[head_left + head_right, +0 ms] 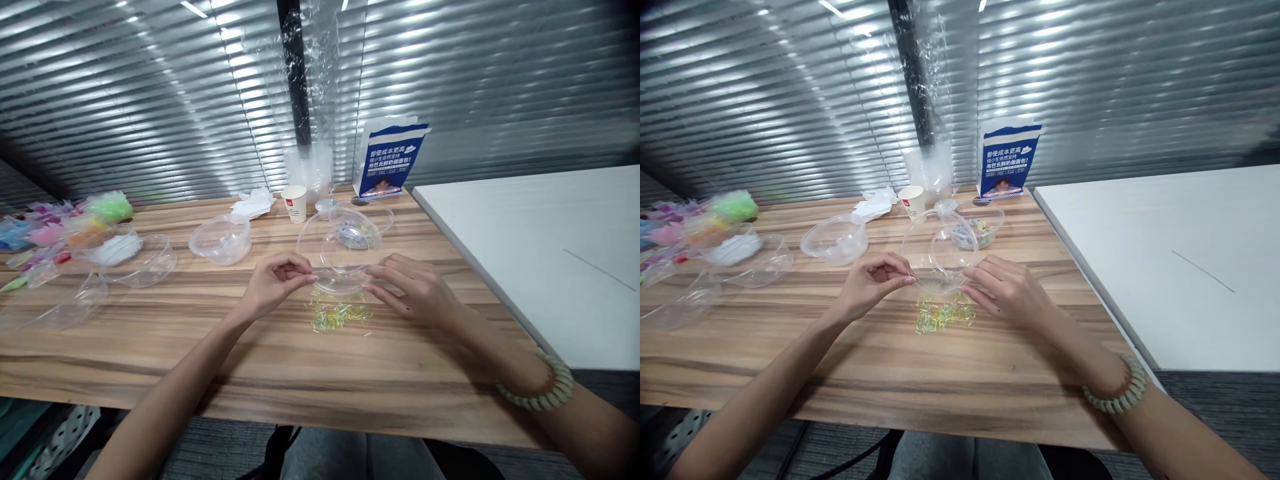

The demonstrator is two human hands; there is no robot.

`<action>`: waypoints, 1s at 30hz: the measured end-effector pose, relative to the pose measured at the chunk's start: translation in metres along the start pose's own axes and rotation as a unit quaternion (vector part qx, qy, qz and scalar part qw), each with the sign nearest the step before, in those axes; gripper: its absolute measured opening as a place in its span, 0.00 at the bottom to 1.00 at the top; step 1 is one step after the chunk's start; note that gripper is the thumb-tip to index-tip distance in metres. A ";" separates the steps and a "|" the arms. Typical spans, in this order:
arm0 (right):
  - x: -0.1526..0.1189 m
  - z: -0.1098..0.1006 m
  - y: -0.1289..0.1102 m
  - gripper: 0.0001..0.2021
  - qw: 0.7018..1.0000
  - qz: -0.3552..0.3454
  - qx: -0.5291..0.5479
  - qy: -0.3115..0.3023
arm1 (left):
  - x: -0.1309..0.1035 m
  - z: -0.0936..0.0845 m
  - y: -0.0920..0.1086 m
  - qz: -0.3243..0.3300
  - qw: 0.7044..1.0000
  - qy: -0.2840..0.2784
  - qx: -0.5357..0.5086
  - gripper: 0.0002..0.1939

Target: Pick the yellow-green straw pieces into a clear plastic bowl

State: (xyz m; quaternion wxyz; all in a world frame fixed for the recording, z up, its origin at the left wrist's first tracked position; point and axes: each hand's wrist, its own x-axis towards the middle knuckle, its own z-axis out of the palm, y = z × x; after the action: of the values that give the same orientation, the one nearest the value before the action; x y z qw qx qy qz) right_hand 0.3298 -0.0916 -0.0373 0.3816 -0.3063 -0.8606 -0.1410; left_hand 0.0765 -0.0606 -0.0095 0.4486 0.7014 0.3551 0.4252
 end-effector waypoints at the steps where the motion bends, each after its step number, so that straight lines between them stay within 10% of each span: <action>1: 0.000 0.001 -0.003 0.06 1.000 -0.004 0.003 -0.004 | 0.000 0.002 -0.001 0.020 1.000 0.008 0.006 0.08; 8: 0.001 0.006 -0.018 0.06 0.999 -0.047 0.024 0.003 | -0.006 0.005 -0.005 0.136 0.976 0.038 0.164 0.03; 20: -0.002 0.006 -0.018 0.06 0.999 -0.041 0.017 -0.002 | -0.002 -0.004 -0.015 0.336 0.849 -0.039 0.405 0.16; 25: -0.001 0.003 -0.013 0.06 0.999 -0.034 -0.014 0.022 | -0.002 -0.010 -0.008 0.345 0.871 0.073 0.343 0.05; 30: -0.002 -0.002 -0.002 0.07 0.996 -0.002 -0.061 0.066 | 0.000 -0.018 -0.009 0.183 0.924 -0.137 0.306 0.10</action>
State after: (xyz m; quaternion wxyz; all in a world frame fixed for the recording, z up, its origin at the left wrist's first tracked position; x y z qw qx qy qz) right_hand 0.3301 -0.0950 -0.0375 0.4175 -0.3174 -0.8240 -0.2142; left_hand 0.0592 -0.0514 -0.0141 0.1706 0.9087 0.2687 0.2702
